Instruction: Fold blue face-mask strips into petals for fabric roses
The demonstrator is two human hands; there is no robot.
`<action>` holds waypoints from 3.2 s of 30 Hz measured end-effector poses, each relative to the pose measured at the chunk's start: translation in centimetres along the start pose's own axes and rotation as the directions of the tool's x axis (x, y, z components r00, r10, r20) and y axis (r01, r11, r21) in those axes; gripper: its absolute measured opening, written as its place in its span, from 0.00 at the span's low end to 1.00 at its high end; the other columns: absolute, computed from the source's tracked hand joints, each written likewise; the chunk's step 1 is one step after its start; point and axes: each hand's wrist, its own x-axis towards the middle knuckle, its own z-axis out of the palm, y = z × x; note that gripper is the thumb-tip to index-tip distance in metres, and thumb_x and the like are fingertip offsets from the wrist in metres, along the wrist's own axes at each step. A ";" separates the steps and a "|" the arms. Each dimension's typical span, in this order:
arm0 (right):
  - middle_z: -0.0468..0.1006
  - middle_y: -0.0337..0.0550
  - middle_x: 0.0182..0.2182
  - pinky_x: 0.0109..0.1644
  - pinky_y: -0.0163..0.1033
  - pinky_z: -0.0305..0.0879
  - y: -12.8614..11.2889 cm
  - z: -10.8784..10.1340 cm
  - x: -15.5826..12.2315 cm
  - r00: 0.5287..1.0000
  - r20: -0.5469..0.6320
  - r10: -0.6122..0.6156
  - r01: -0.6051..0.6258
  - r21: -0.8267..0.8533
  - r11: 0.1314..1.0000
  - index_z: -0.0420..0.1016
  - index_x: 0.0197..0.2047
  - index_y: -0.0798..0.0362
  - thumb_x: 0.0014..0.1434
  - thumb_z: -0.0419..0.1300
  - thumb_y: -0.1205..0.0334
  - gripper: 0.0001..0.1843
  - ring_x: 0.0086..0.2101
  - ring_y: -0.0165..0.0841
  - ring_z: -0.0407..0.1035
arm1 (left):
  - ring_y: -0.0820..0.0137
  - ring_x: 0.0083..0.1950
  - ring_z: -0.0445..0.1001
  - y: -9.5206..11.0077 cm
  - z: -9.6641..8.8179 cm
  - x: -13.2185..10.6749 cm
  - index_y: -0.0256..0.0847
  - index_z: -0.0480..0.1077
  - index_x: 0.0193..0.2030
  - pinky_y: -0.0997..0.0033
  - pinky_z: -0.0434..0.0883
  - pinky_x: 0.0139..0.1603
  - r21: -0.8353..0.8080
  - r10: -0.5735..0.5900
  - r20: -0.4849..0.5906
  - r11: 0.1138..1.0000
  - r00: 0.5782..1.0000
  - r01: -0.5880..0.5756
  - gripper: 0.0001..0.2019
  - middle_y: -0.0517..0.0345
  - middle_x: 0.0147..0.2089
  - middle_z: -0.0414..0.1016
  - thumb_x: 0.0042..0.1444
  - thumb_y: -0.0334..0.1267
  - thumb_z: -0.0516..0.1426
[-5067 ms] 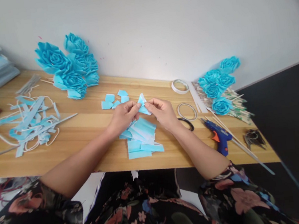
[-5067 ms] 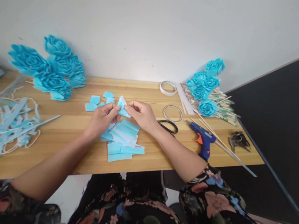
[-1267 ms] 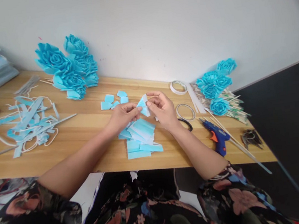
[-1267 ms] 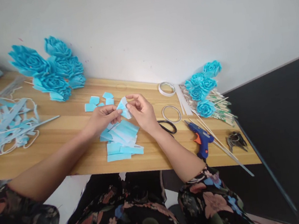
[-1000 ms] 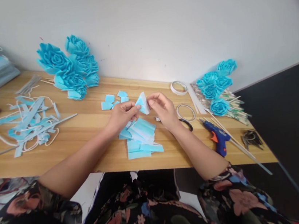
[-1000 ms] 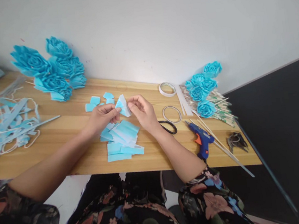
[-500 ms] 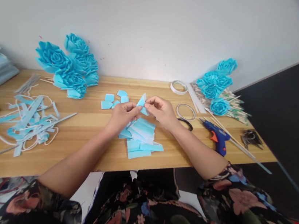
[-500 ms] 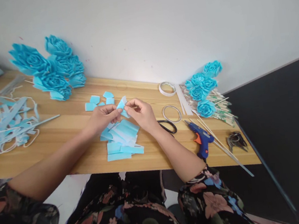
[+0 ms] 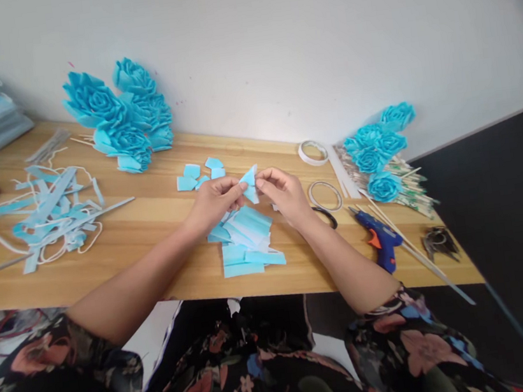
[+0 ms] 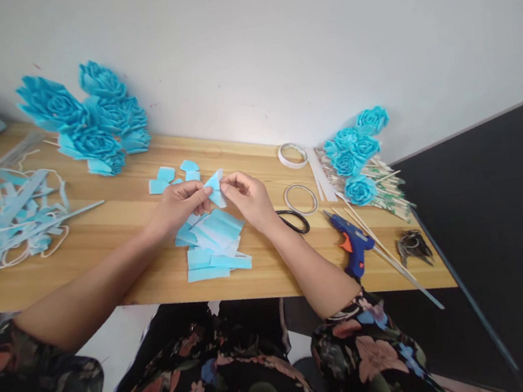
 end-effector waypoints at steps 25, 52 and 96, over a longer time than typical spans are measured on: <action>0.78 0.38 0.32 0.37 0.37 0.67 0.5 0.2 0.1 1.000 0.004 0.008 -0.008 0.056 0.998 0.77 0.43 0.51 0.53 0.67 0.53 0.16 0.31 0.29 0.68 | 0.78 0.21 0.64 -0.4 -0.3 0.2 0.37 0.69 0.23 0.77 0.62 0.24 -0.002 0.024 -0.032 1.000 0.999 -0.024 0.19 0.59 0.21 0.70 0.58 0.48 0.58; 0.76 0.37 0.32 0.38 0.37 0.65 0.4 0.1 0.1 1.000 -0.008 -0.016 0.016 0.038 0.999 0.76 0.41 0.51 0.55 0.64 0.56 0.11 0.32 0.30 0.68 | 0.78 0.21 0.65 0.0 -0.2 0.1 0.38 0.67 0.27 0.77 0.63 0.24 -0.100 0.007 -0.026 0.995 1.000 -0.009 0.14 0.60 0.22 0.71 0.58 0.45 0.59; 0.78 0.42 0.51 0.57 0.50 0.67 0.3 0.2 -0.3 0.968 0.033 -0.247 0.248 -0.232 0.941 0.77 0.36 0.46 0.60 0.64 0.55 0.05 0.51 0.38 0.71 | 0.79 0.21 0.66 0.0 -0.2 0.3 0.37 0.68 0.26 0.78 0.64 0.24 -0.101 -0.027 -0.039 0.995 0.999 0.023 0.14 0.62 0.23 0.71 0.54 0.45 0.63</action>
